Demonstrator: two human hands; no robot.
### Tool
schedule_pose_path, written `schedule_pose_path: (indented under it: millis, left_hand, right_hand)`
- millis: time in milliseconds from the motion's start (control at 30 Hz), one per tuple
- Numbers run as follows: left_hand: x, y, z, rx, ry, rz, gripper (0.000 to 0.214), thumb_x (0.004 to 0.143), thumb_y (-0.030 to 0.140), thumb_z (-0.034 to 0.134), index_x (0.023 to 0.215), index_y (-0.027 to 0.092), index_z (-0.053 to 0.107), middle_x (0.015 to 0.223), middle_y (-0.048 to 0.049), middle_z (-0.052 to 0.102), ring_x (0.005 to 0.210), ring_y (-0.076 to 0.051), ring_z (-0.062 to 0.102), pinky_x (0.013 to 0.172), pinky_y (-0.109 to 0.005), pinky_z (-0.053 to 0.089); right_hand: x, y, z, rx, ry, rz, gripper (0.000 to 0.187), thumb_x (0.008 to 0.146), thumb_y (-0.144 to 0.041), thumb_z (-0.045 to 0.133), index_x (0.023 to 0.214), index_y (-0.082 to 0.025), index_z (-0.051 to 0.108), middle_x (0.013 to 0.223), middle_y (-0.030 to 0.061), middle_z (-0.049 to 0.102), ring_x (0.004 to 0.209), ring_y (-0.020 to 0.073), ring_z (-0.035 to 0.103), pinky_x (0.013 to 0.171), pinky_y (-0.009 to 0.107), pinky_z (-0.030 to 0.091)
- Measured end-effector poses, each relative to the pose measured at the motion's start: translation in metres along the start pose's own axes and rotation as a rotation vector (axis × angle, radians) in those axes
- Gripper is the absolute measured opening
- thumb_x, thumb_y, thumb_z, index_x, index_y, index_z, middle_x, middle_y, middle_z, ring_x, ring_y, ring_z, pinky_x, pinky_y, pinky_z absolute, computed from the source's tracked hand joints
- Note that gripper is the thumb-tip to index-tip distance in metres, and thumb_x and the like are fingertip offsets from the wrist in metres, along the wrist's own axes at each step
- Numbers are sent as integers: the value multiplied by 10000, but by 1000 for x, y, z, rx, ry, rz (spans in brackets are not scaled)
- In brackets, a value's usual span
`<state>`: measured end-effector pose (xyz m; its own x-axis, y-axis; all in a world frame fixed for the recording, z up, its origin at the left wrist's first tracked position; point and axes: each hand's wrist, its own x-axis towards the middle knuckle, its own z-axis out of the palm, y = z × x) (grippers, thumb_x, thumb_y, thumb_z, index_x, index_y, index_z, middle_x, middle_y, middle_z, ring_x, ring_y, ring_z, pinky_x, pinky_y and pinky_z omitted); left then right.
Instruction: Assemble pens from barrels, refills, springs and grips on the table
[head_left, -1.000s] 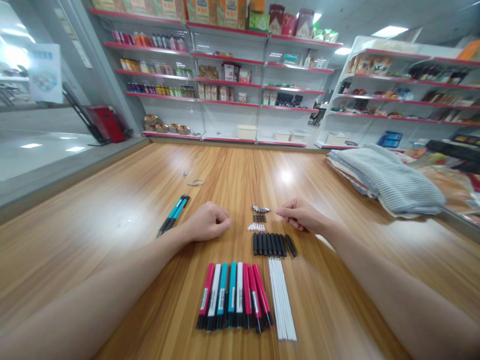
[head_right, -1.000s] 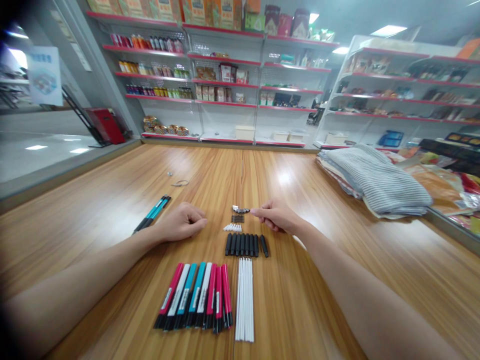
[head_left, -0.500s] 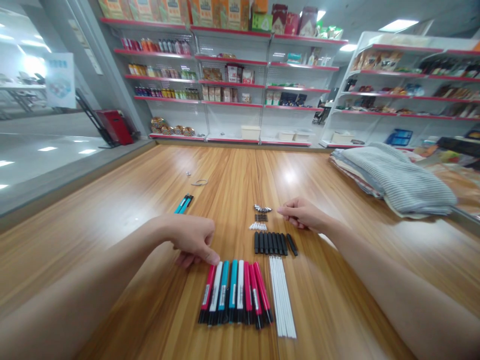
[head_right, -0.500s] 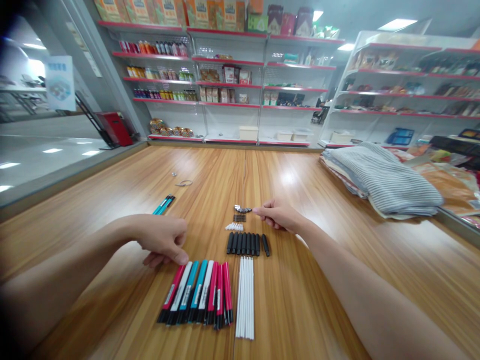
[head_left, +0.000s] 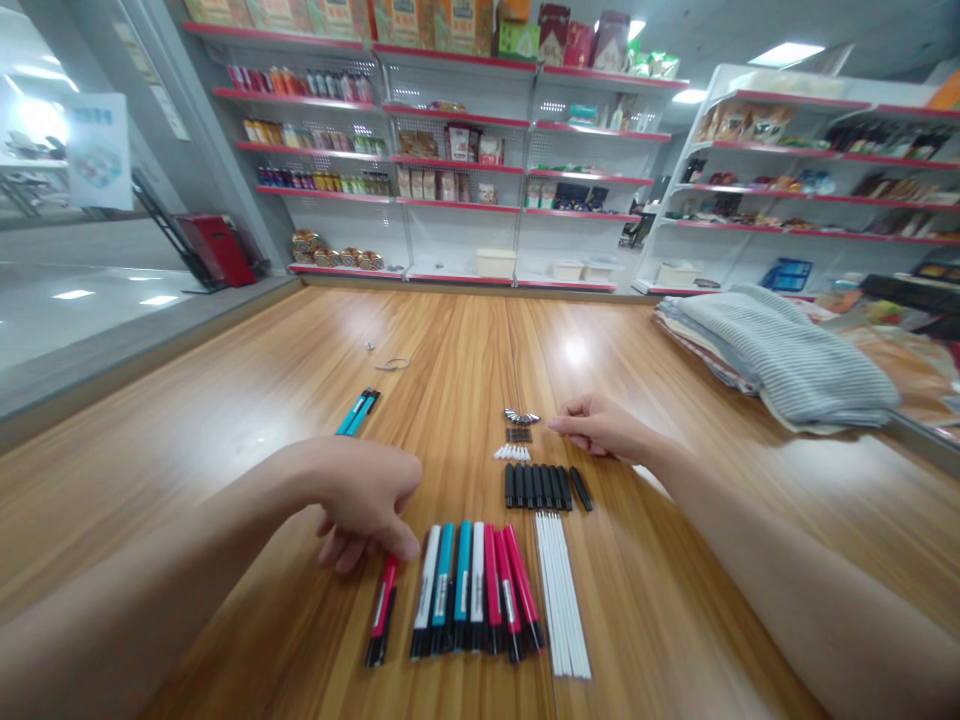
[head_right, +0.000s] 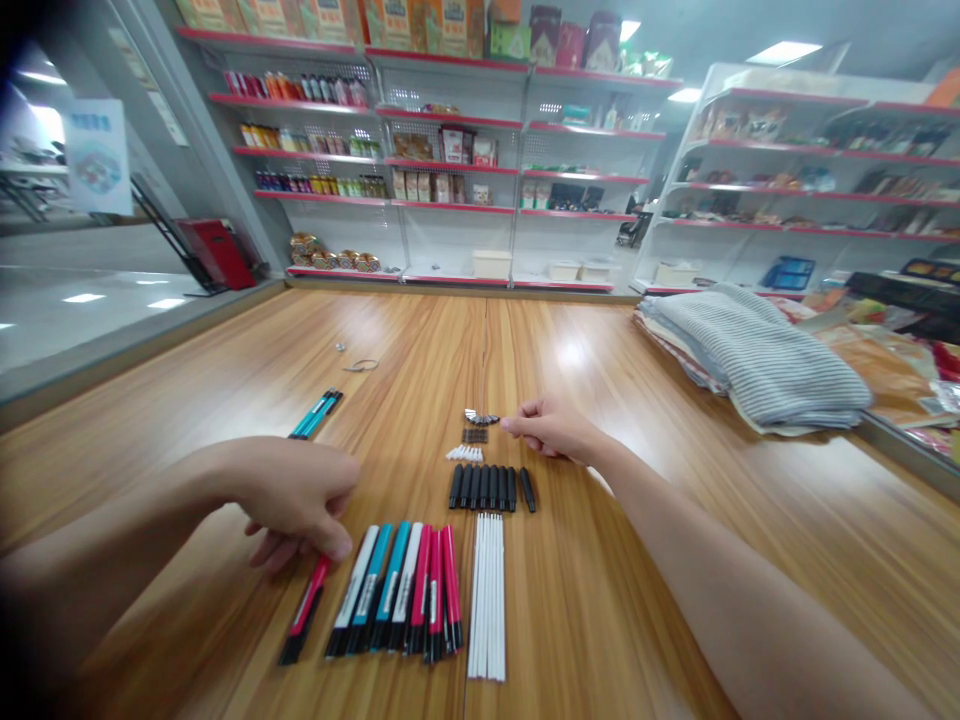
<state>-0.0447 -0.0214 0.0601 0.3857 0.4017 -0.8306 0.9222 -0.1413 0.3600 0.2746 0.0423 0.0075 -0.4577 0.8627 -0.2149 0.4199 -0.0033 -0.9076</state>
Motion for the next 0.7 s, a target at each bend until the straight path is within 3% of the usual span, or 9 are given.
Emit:
schedule_pose_path:
  millis: [100, 200, 333, 433, 567, 700]
  left_hand:
    - [-2, 1, 3, 39, -13, 15, 342, 737, 356, 543, 474, 154, 626, 625, -131, 701, 466, -203, 624, 387, -244, 421]
    - [-3, -3, 3, 113, 104, 71, 296, 724, 287, 518, 482, 164, 635, 543, -99, 666, 436, -199, 595, 400, -255, 403]
    - [0, -3, -1, 368, 621, 181, 220, 728, 273, 537, 546, 177, 615, 545, -66, 633, 479, -169, 539, 475, -255, 351]
    - [11, 8, -2, 418, 949, 222, 267, 834, 348, 480, 671, 176, 601, 640, -66, 639, 568, -171, 553, 528, -260, 326]
    - [38, 22, 9, 245, 1261, 335, 291, 953, 374, 327, 883, 175, 527, 697, -38, 624, 611, -159, 573, 587, -253, 362]
    - [63, 21, 25, 66, 1282, 471, 246, 981, 352, 282, 965, 181, 458, 701, -7, 613, 606, -135, 578, 592, -232, 393]
  right_hand:
    - [0, -1, 3, -14, 43, 3, 369, 765, -500, 639, 681, -162, 518, 473, -62, 472, 333, 27, 315, 317, 164, 160]
    - [0, 0, 5, -18, 69, -14, 367, 762, -504, 635, 693, -161, 525, 476, -62, 473, 337, 29, 325, 318, 162, 169]
    - [0, 2, 9, -48, 115, -48, 383, 754, -523, 632, 713, -152, 545, 484, -60, 479, 351, 30, 331, 332, 161, 186]
    - [0, 2, 11, -62, 119, -94, 391, 749, -525, 639, 740, -141, 569, 482, -62, 478, 371, 29, 332, 355, 158, 192]
    - [-5, -2, 5, -105, -25, -97, 427, 725, -534, 668, 622, -141, 537, 411, -81, 397, 360, 30, 298, 361, 171, 168]
    - [-16, -17, -7, -259, -297, 55, 478, 734, -559, 641, 531, -138, 543, 343, -69, 381, 315, 40, 289, 355, 191, 186]
